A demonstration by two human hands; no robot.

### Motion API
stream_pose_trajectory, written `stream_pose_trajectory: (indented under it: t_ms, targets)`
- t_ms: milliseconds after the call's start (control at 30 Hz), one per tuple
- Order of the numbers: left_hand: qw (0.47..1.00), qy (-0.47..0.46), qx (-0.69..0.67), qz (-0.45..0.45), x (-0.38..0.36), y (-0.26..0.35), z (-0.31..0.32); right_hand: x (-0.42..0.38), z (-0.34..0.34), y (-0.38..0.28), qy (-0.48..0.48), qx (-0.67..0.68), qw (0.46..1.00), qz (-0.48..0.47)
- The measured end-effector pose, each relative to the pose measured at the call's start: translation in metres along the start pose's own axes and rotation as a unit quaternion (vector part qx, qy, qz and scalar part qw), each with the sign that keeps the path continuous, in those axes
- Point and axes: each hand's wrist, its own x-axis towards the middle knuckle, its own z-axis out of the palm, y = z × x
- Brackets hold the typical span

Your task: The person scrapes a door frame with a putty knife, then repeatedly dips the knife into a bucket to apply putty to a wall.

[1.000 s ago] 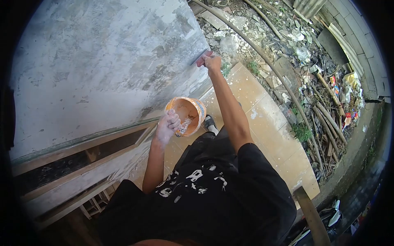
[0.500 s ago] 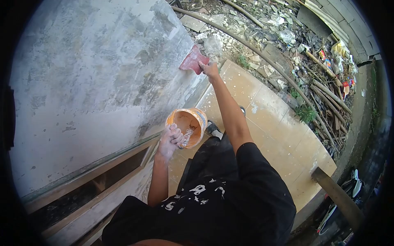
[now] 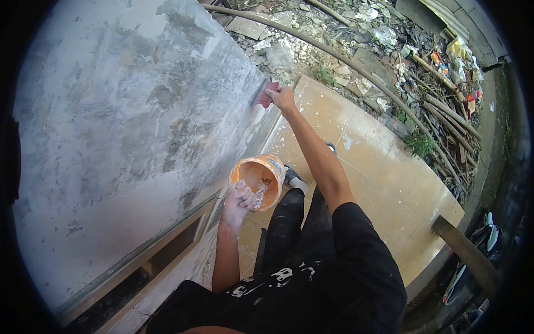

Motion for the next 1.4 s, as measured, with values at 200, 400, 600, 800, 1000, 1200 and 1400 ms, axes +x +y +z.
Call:
stream_pose_trajectory:
  t_ms: [200, 400, 600, 800, 1000, 1200, 1400]
  targets:
    - [1.0, -0.027, -0.002, 0.005, 0.001, 0.013, 0.016, -0.074, -0.012, -0.153, -0.094, 0.174, 0.974, -0.108]
    - [1.0, -0.026, 0.008, 0.015, 0.0, 0.023, 0.029, -0.069, 0.01, -0.148, -0.092, 0.251, 0.943, -0.196]
    - [0.999, -0.02, 0.033, 0.016, -0.003, 0.02, 0.03, -0.03, 0.0, 0.038, 0.078, -0.185, 0.979, -0.037]
    - [0.999, -0.016, 0.031, 0.015, -0.005, 0.006, 0.025, -0.072, -0.036, 0.124, 0.12, -0.334, 0.934, 0.039]
    - [0.999, 0.012, 0.035, -0.002, -0.006, -0.01, 0.0, -0.054, -0.015, 0.16, 0.069, -0.146, 0.985, 0.061]
    - [0.999, 0.046, 0.002, 0.008, -0.005, -0.029, -0.027, -0.002, 0.024, 0.214, 0.091, -0.113, 0.985, 0.089]
    - [0.996, 0.085, -0.001, 0.026, -0.023, -0.037, -0.031, 0.002, 0.051, 0.172, 0.115, 0.063, 0.988, 0.082]
